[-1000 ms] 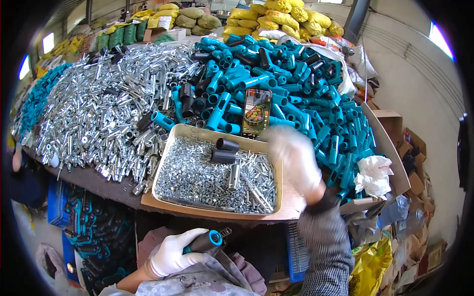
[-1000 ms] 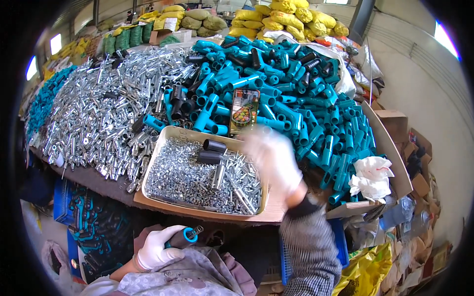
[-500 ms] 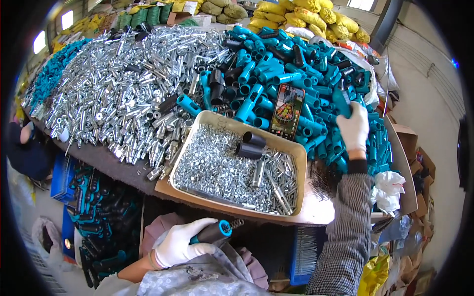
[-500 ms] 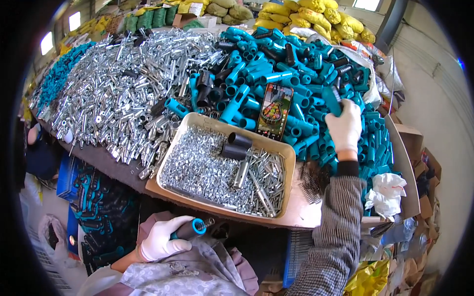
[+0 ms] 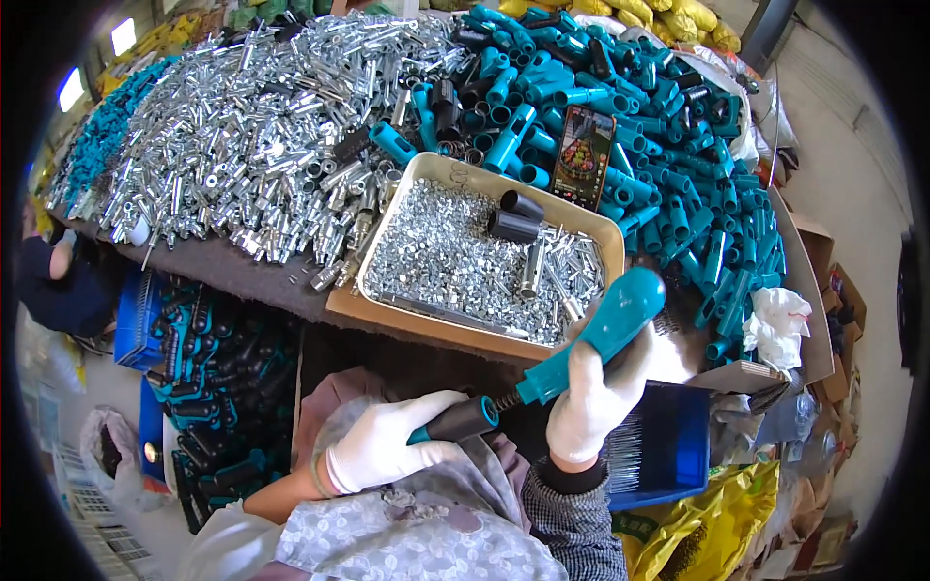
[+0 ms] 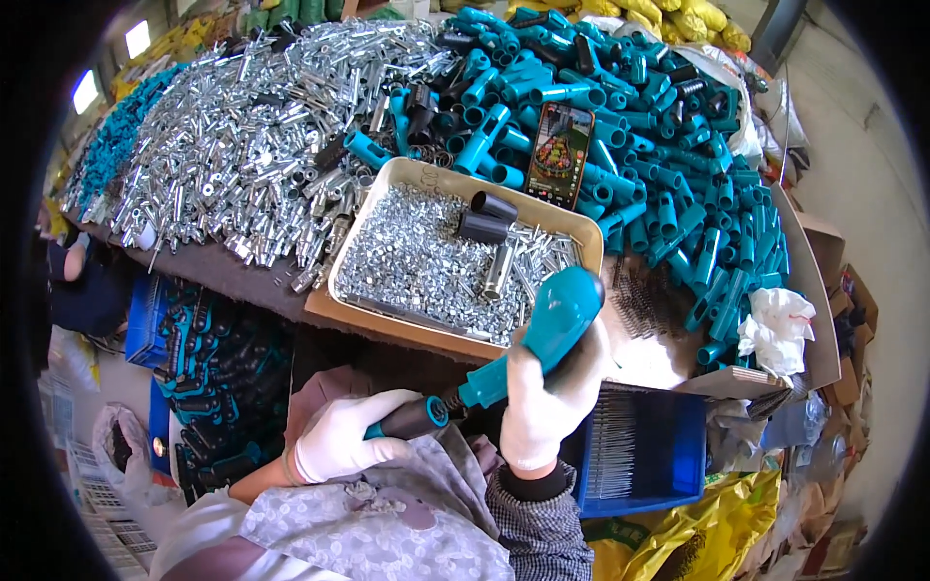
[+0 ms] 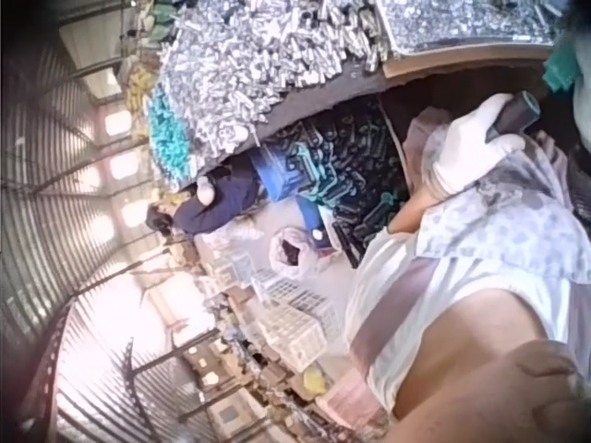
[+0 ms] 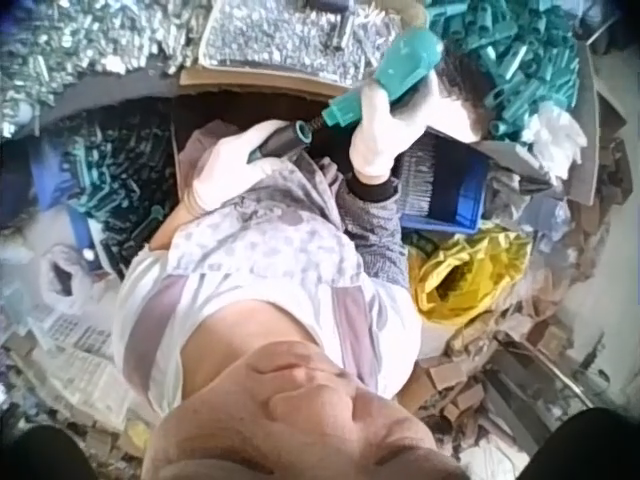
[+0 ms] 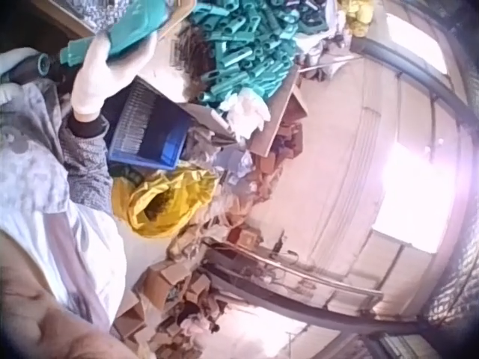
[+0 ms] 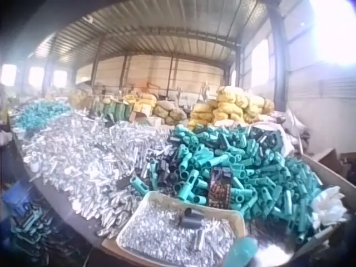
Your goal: Manual assembly of metal and plastic hardware components at a manufacturing workbench.
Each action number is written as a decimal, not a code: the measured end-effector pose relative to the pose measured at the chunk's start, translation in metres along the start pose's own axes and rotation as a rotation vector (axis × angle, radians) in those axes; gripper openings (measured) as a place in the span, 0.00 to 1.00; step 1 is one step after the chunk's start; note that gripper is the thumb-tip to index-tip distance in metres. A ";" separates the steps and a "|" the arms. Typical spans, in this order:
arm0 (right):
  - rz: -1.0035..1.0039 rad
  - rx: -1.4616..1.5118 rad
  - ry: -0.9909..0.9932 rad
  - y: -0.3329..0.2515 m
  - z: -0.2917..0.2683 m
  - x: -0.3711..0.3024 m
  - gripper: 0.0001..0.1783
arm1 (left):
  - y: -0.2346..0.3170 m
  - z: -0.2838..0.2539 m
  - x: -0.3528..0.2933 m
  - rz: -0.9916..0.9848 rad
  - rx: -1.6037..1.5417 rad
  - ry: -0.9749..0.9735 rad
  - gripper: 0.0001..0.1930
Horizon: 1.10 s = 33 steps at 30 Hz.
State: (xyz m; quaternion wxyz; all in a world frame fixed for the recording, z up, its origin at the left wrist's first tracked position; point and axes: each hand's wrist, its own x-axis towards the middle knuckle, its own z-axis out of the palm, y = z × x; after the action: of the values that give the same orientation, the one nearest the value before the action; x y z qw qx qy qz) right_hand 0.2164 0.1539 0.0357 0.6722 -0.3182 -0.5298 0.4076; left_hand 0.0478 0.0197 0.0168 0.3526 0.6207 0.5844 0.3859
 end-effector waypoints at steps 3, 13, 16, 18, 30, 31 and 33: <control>-0.067 0.001 0.102 0.009 0.000 -0.018 0.36 | 0.003 -0.002 -0.002 -0.022 0.046 -0.034 0.34; 0.466 0.362 -0.826 -0.013 -0.050 -0.021 0.36 | -0.035 -0.020 -0.020 0.062 0.006 -0.141 0.30; 1.155 0.238 -0.983 -0.031 -0.055 -0.012 0.44 | -0.043 -0.026 -0.022 0.087 0.039 -0.160 0.28; 1.104 -0.020 -1.174 -0.015 -0.058 -0.019 0.34 | -0.046 -0.032 -0.020 0.200 0.102 -0.273 0.29; -1.087 -0.526 -1.413 -0.017 -0.036 -0.042 0.23 | -0.073 -0.051 -0.026 -0.125 -0.190 -0.884 0.27; -1.007 -0.543 -1.398 -0.012 -0.036 -0.044 0.22 | -0.068 -0.053 -0.026 -0.125 -0.189 -0.881 0.27; -0.652 -0.636 -1.432 -0.004 -0.040 -0.052 0.22 | -0.056 -0.054 -0.026 -0.129 -0.157 -0.733 0.26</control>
State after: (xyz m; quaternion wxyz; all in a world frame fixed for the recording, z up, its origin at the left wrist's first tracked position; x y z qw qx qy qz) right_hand 0.2508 0.1065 0.0064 0.1371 0.0114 -0.9821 0.1283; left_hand -0.0259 -0.0029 -0.0102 0.6083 0.6507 0.4257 0.1590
